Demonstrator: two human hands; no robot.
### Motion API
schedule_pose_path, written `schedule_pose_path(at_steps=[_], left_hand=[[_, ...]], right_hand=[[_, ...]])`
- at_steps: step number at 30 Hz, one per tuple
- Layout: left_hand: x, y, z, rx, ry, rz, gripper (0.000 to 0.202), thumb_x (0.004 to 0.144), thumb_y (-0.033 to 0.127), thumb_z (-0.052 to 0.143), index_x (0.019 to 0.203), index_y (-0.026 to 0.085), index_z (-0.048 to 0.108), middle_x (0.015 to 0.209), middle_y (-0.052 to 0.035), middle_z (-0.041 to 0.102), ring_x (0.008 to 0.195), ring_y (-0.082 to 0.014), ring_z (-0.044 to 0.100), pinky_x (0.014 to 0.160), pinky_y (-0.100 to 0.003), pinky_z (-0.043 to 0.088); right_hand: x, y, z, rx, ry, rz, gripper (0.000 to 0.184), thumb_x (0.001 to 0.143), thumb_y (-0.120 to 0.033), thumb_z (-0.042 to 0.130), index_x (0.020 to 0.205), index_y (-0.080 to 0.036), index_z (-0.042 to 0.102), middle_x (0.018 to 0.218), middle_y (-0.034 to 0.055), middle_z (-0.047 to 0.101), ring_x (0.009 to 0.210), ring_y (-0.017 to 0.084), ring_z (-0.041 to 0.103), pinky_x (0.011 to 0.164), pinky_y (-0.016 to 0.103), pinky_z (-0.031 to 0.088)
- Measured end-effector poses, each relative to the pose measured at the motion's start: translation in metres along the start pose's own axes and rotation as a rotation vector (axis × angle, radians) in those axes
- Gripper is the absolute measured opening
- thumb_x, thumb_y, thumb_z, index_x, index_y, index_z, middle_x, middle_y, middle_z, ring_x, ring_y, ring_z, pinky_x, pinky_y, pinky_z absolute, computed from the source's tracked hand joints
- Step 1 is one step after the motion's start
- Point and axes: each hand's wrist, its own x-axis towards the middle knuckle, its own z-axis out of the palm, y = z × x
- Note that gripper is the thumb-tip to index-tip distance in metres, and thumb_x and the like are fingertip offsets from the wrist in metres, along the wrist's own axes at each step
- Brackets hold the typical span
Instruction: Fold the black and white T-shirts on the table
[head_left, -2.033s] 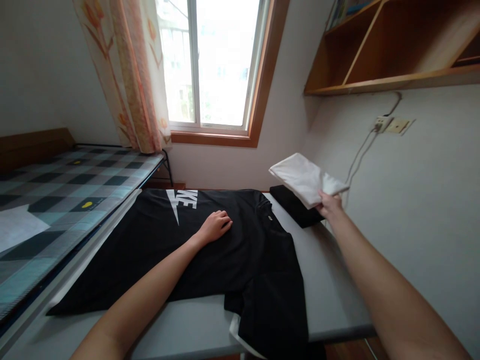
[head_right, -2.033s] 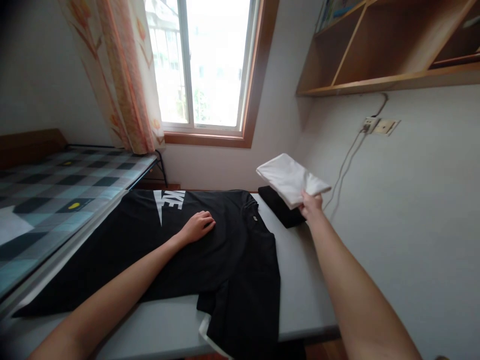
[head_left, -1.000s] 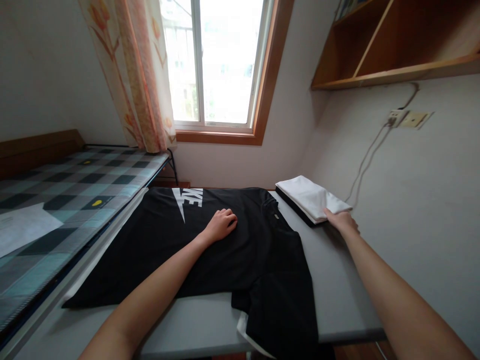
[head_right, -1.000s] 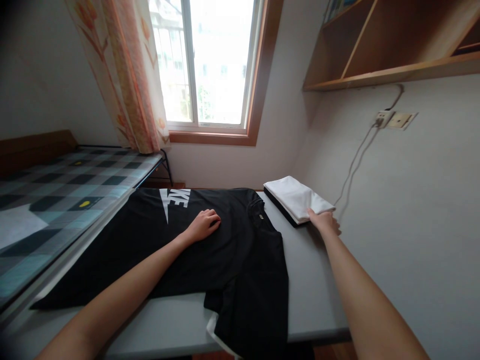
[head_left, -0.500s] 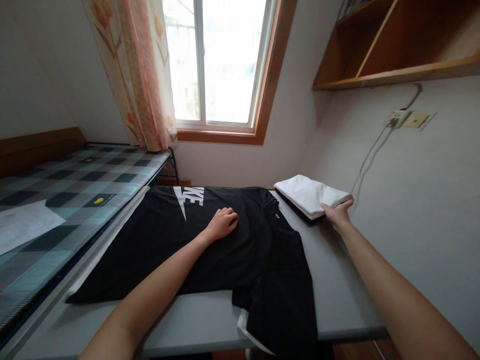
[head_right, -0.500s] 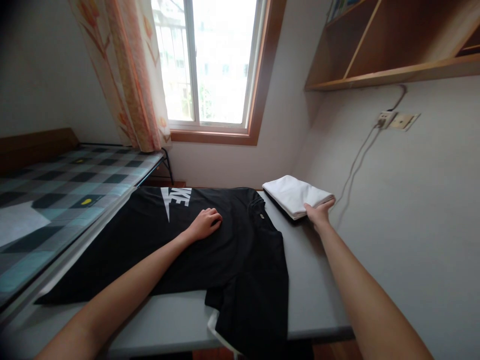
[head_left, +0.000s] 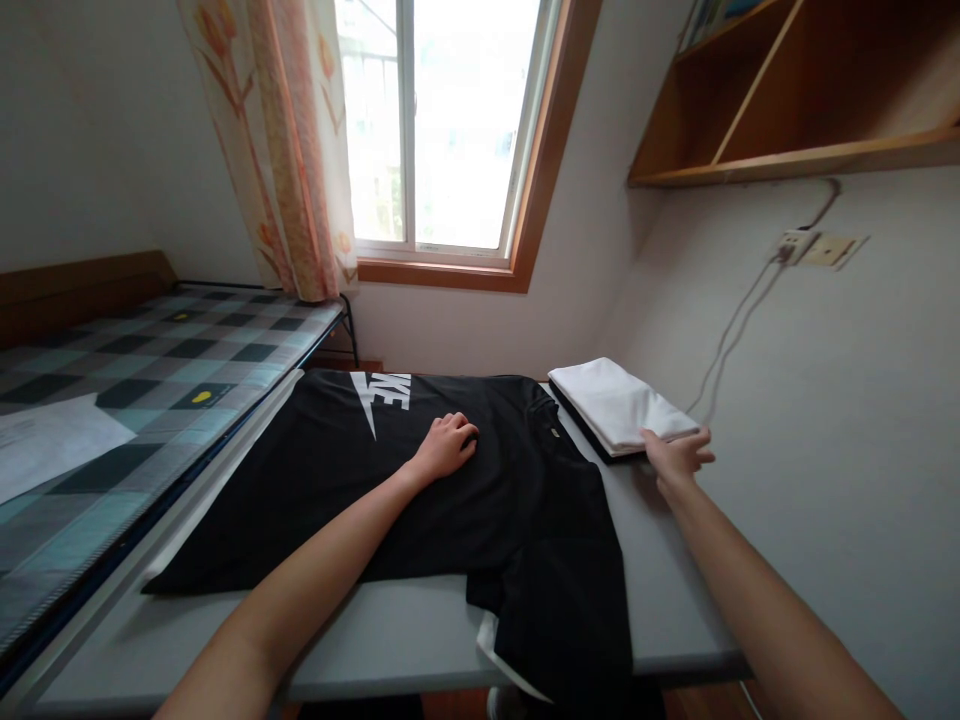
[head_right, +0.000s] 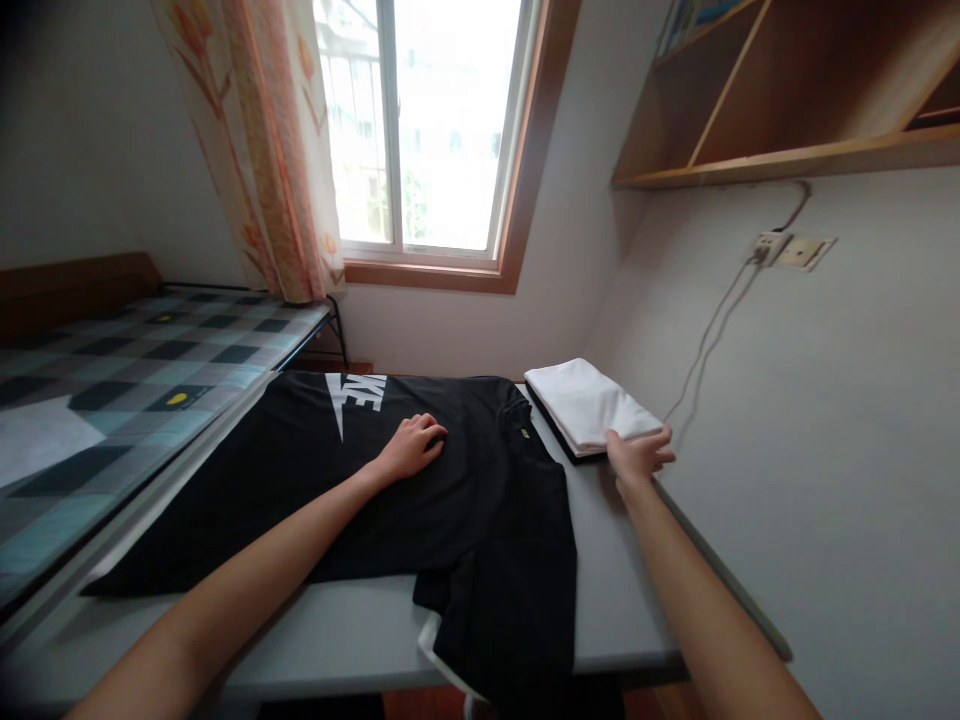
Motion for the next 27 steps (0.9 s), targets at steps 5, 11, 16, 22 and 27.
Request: schedule_pose_path(at_steps=[5, 11, 16, 22, 27], left_hand=[[-0.003, 0.001, 0.004, 0.075, -0.067, -0.152, 0.048, 0.093, 0.046, 0.039, 0.134, 0.025, 0.052, 0.14, -0.0093, 0.049, 0.13, -0.0256, 0.04, 0.106, -0.044, 0.031], [-0.018, -0.009, -0.004, 0.114, -0.204, -0.197, 0.06, 0.094, 0.056, 0.028, 0.146, 0.028, 0.035, 0.155, -0.0062, 0.03, 0.144, -0.0249, 0.021, 0.115, -0.046, 0.018], [-0.054, -0.039, -0.028, 0.19, -0.257, -0.283, 0.068, 0.092, 0.062, 0.025, 0.15, 0.027, 0.027, 0.157, -0.009, 0.023, 0.145, -0.0305, 0.016, 0.115, -0.047, 0.016], [-0.121, -0.093, -0.069, 0.334, -0.259, -0.672, 0.07, 0.089, 0.066, 0.028, 0.15, 0.032, 0.026, 0.157, -0.0115, 0.022, 0.142, -0.0417, 0.019, 0.109, -0.061, 0.017], [-0.145, -0.118, -0.079, 0.382, -0.231, -0.858, 0.07, 0.088, 0.066, 0.029, 0.149, 0.032, 0.026, 0.156, -0.0143, 0.024, 0.14, -0.0451, 0.021, 0.105, -0.066, 0.019]], right_hand=[[-0.044, -0.027, 0.003, -0.098, 0.05, -0.445, 0.049, 0.082, -0.033, 0.049, 0.127, -0.014, 0.051, 0.137, 0.0212, 0.034, 0.13, 0.04, 0.034, 0.105, 0.059, 0.03], [-0.091, -0.036, 0.032, -0.083, -0.56, -0.826, 0.047, 0.091, -0.049, 0.039, 0.116, -0.019, 0.065, 0.13, 0.0144, 0.055, 0.123, 0.028, 0.05, 0.105, 0.043, 0.039], [-0.116, -0.034, 0.043, -0.364, -0.686, -0.859, 0.065, 0.088, -0.063, 0.038, 0.139, -0.025, 0.049, 0.148, 0.0117, 0.041, 0.139, 0.031, 0.032, 0.111, 0.05, 0.028], [-0.118, -0.037, 0.044, -0.477, -0.713, -0.867, 0.06, 0.092, -0.058, 0.033, 0.144, -0.028, 0.042, 0.152, 0.0081, 0.035, 0.142, 0.027, 0.026, 0.113, 0.046, 0.023], [-0.111, -0.04, 0.055, -0.476, -0.728, -0.856, 0.061, 0.092, -0.059, 0.033, 0.145, -0.03, 0.039, 0.154, 0.0075, 0.032, 0.143, 0.026, 0.024, 0.113, 0.045, 0.022]])
